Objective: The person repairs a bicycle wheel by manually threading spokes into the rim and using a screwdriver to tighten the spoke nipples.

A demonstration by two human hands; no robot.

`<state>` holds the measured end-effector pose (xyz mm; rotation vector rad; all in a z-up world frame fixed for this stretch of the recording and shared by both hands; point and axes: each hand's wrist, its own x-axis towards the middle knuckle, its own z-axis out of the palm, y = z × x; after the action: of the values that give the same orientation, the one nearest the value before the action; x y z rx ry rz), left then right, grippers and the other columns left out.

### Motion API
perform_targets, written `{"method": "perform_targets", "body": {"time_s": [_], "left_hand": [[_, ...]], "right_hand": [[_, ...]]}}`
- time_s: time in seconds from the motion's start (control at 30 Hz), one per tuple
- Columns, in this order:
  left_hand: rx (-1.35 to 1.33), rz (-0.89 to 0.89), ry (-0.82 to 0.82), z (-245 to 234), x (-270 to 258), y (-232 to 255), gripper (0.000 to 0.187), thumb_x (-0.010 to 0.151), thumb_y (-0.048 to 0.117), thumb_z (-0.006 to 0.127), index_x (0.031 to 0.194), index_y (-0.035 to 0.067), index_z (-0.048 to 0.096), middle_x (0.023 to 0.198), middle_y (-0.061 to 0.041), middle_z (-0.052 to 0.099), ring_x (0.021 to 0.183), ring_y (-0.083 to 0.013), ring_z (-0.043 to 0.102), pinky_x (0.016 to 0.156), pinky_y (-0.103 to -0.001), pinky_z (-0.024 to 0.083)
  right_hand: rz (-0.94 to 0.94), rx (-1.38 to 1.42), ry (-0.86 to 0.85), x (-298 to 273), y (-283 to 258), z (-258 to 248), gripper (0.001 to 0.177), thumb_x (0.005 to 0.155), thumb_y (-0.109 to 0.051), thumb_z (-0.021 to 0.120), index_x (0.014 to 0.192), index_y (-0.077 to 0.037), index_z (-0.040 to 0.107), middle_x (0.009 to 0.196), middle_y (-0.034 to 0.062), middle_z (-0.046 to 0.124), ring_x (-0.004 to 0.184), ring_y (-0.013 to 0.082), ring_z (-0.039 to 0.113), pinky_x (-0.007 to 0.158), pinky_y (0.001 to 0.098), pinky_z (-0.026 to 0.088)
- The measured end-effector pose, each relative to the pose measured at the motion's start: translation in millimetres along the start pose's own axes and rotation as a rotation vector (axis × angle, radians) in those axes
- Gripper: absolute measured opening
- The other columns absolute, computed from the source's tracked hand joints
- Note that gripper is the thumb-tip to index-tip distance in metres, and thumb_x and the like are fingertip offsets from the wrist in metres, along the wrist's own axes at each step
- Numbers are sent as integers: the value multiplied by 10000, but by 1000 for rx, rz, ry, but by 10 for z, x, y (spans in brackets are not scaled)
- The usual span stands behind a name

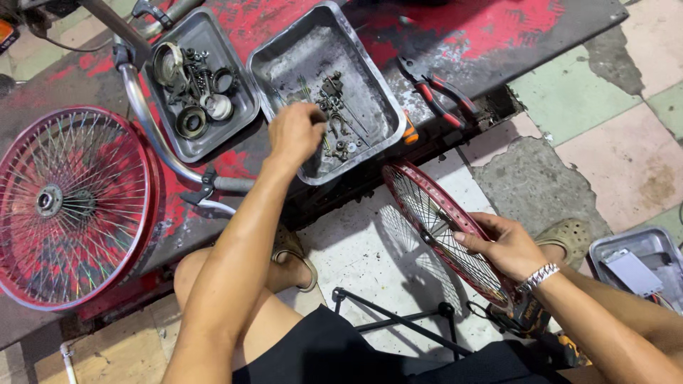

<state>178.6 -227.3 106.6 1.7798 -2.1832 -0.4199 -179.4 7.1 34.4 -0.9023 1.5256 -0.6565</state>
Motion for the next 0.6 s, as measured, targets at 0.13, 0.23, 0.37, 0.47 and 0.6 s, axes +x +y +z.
{"method": "perform_targets", "body": {"time_s": [0.13,0.23,0.37,0.47,0.6], "left_hand": [[45,84,36,100,9,39,169,750,177,813,916,153,825,929,-141,761,963,-355,704,846,-477,540],[89,100,42,171,19,-26,218,733,217,847,921,112,810,899,-180,742,901,-395,692,785,-502,535],[-29,66,-3,173,26,-26,178,776,194,810,944,134,815,894,-156,751,853,-376,719,786,-485,552],[51,108,43,51,-1,128,154,821,175,799,946,85,791,891,-181,741,862,-394,713,785,-488,549],[-134,298,149,-101,-260,496,118,919,132,753,990,39,734,953,-157,753,896,-324,742,812,-423,578]], "right_hand": [[-19,-108,-64,71,-157,-4,537,796,-261,826,1268,-27,720,1060,76,803,915,107,701,803,268,562],[-93,-267,-89,106,-299,109,552,805,-311,826,1279,-55,709,1080,54,804,945,101,704,852,264,548],[-31,-182,-137,48,-415,139,555,802,-327,812,1287,-75,720,1047,73,805,889,120,691,814,290,561],[-43,-133,-159,58,-448,108,540,801,-323,809,1272,-72,728,1032,57,808,876,110,699,810,276,565],[-70,-88,-180,53,-403,88,551,791,-305,820,1276,-64,715,1002,54,796,858,101,691,782,273,560]]}}
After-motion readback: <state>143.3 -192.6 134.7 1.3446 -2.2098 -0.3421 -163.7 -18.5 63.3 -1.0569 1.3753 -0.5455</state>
